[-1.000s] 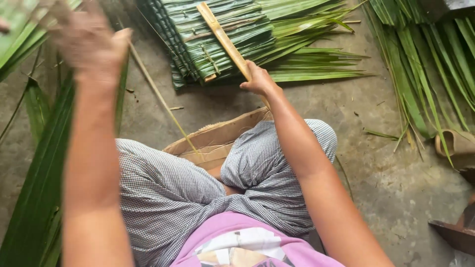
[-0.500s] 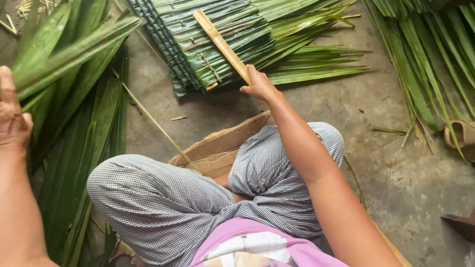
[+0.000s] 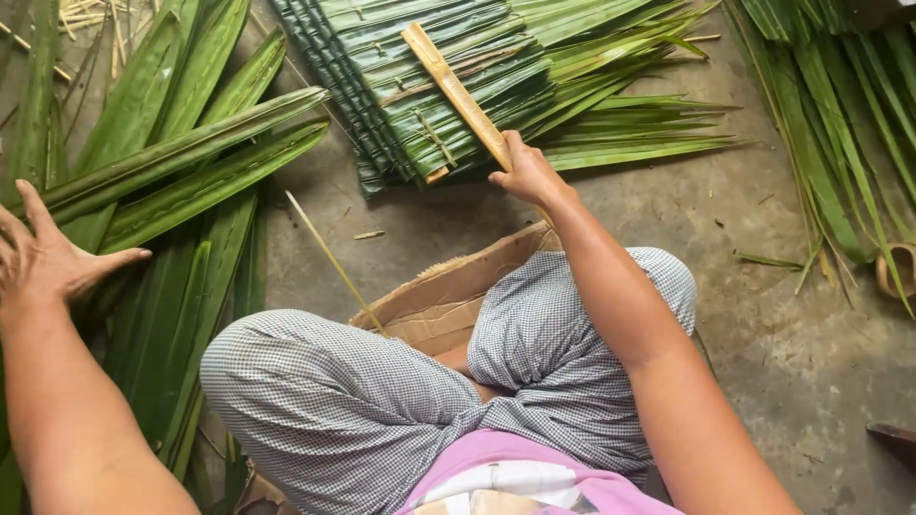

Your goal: Weaving individual palm leaves over a wooden stick to create a thatched panel for roofing or walls.

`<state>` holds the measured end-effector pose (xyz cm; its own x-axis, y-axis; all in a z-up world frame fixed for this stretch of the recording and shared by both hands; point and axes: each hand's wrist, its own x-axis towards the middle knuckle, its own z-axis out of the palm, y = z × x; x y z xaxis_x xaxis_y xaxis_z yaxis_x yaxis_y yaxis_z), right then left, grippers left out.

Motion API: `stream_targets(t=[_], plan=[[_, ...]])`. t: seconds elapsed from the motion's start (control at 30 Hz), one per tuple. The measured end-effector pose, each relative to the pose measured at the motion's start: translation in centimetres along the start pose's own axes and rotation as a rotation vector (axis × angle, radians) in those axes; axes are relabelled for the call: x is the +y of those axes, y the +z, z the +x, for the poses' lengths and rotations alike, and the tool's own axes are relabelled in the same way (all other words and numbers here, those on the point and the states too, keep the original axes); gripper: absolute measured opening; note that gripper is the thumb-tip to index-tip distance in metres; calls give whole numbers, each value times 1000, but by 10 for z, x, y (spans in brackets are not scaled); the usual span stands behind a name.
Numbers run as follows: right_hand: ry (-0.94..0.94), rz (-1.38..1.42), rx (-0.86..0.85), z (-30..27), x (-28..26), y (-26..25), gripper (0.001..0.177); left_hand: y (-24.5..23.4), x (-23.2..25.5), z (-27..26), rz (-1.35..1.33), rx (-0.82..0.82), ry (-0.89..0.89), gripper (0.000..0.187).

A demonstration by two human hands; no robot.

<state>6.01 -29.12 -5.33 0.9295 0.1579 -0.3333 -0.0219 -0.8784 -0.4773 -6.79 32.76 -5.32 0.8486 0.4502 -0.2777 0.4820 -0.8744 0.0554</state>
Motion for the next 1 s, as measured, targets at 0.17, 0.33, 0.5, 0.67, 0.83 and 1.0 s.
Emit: stream_targets(t=[0.17, 0.33, 0.5, 0.67, 0.83, 1.0], plan=[[11, -5, 15, 0, -11, -2, 67, -15, -8, 15, -36, -71, -14, 155], [27, 28, 21, 3, -14, -3, 62, 31, -46, 71, 1, -38, 127, 165], [53, 2, 16, 9, -14, -4, 58, 18, -37, 49, 23, 9, 147, 133], [30, 12, 34, 11, -10, -1, 54, 30, -47, 56, 153, -85, 60, 132], [35, 31, 30, 9, -15, -5, 54, 42, -59, 64, 5, -102, 18, 124], [27, 28, 37, 11, -6, -2, 57, 42, -58, 47, 62, 20, 53, 89]])
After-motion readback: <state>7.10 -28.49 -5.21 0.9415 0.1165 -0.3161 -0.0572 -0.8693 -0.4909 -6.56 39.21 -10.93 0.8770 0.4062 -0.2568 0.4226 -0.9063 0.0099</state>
